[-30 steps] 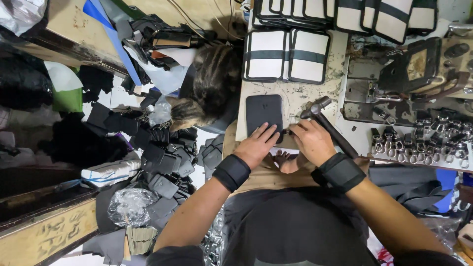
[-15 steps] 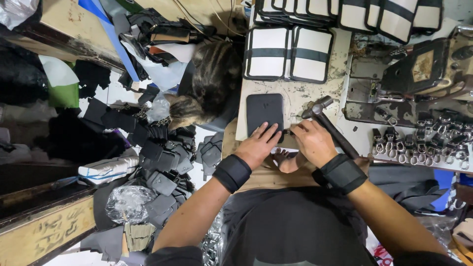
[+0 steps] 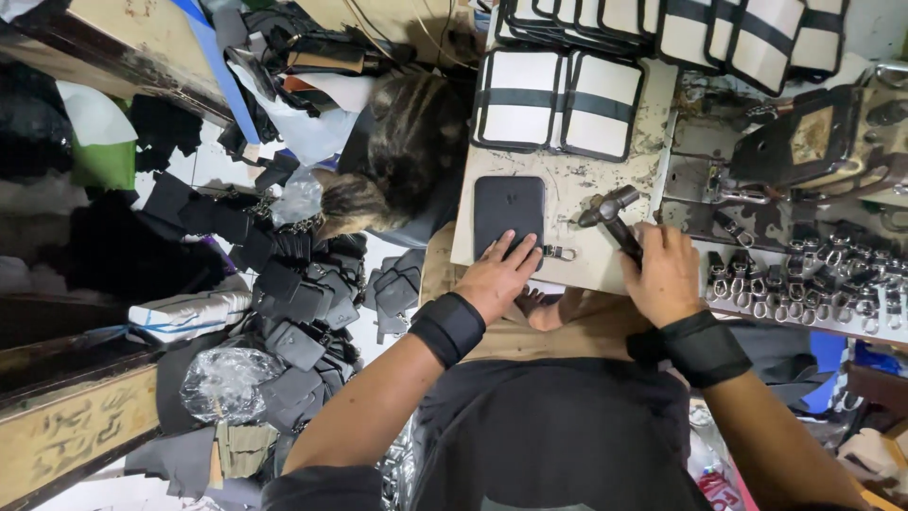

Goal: The person assembles small card-holder wallets at a workbench. They dip small black components into a container of glue, press them onto white wallet bodies with black elastic bands, tap the pieces with a hammer, and stack the finished wallets with a pile of completed units.

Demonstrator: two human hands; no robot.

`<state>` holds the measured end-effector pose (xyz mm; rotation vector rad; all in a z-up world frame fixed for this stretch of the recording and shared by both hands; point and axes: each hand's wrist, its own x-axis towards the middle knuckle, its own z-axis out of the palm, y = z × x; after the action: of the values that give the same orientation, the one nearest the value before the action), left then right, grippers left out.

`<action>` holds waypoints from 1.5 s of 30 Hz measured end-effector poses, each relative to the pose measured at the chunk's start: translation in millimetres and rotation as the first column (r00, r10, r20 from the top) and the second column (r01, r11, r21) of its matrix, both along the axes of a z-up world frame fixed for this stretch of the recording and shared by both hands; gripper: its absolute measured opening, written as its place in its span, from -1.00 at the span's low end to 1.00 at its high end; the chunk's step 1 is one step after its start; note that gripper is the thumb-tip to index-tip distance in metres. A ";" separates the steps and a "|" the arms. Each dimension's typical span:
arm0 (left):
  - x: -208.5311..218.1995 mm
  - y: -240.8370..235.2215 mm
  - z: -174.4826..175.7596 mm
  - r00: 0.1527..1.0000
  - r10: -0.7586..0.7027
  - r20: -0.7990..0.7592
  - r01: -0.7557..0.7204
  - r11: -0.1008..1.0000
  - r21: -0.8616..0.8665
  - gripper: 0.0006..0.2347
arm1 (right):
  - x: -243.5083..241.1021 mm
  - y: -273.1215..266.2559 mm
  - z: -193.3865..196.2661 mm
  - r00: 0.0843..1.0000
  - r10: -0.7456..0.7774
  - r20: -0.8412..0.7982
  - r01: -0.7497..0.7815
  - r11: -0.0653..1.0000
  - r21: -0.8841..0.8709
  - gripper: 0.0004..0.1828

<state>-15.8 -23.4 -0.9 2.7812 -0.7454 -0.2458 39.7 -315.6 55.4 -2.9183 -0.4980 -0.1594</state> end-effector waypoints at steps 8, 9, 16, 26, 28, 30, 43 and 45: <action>3.5 2.0 -17.2 1.000 0.009 -0.019 -0.009 1.000 0.003 -0.40 | 7.3 2.5 14.8 0.950 -0.026 -0.310 0.054 0.995 0.082 -0.58; 4.4 2.0 -21.0 1.000 0.004 0.031 -0.004 1.000 0.006 -0.44 | 6.3 5.0 19.3 0.927 -0.035 -0.375 0.091 0.987 0.135 -0.58; 10.5 14.2 -29.2 0.993 -0.002 0.121 0.003 1.000 -0.009 -0.46 | -23.8 52.6 33.6 0.878 0.021 -0.479 0.060 0.986 0.153 -0.66; 15.5 18.0 -15.5 1.000 0.020 -0.004 -0.020 1.000 -0.003 -0.48 | -18.7 74.6 37.9 0.892 0.204 -0.404 -0.227 0.974 -0.009 -0.69; 14.0 16.5 -19.0 1.000 -0.010 0.027 0.009 1.000 0.019 -0.50 | -21.4 71.6 42.8 0.866 0.215 -0.450 -0.222 0.974 0.039 -0.71; 11.7 14.5 -24.0 0.999 0.050 0.021 -0.048 0.994 -0.097 -0.48 | -26.1 66.3 31.3 0.895 0.223 -0.387 -0.225 0.974 0.041 -0.69; 16.3 25.8 -16.8 0.936 -0.130 0.328 0.126 0.991 0.033 -0.64 | -27.0 60.6 12.5 0.919 0.305 -0.249 -0.354 0.917 -0.183 -0.66; 15.1 22.8 -29.4 0.942 -0.064 0.329 0.080 0.996 -0.036 -0.63 | -21.8 57.0 24.0 0.895 0.324 -0.307 -0.355 0.934 -0.051 -0.67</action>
<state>-0.7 -0.5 -30.3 2.7826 -0.9149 0.2272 17.9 -258.7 79.4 -2.8208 -0.9744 0.3539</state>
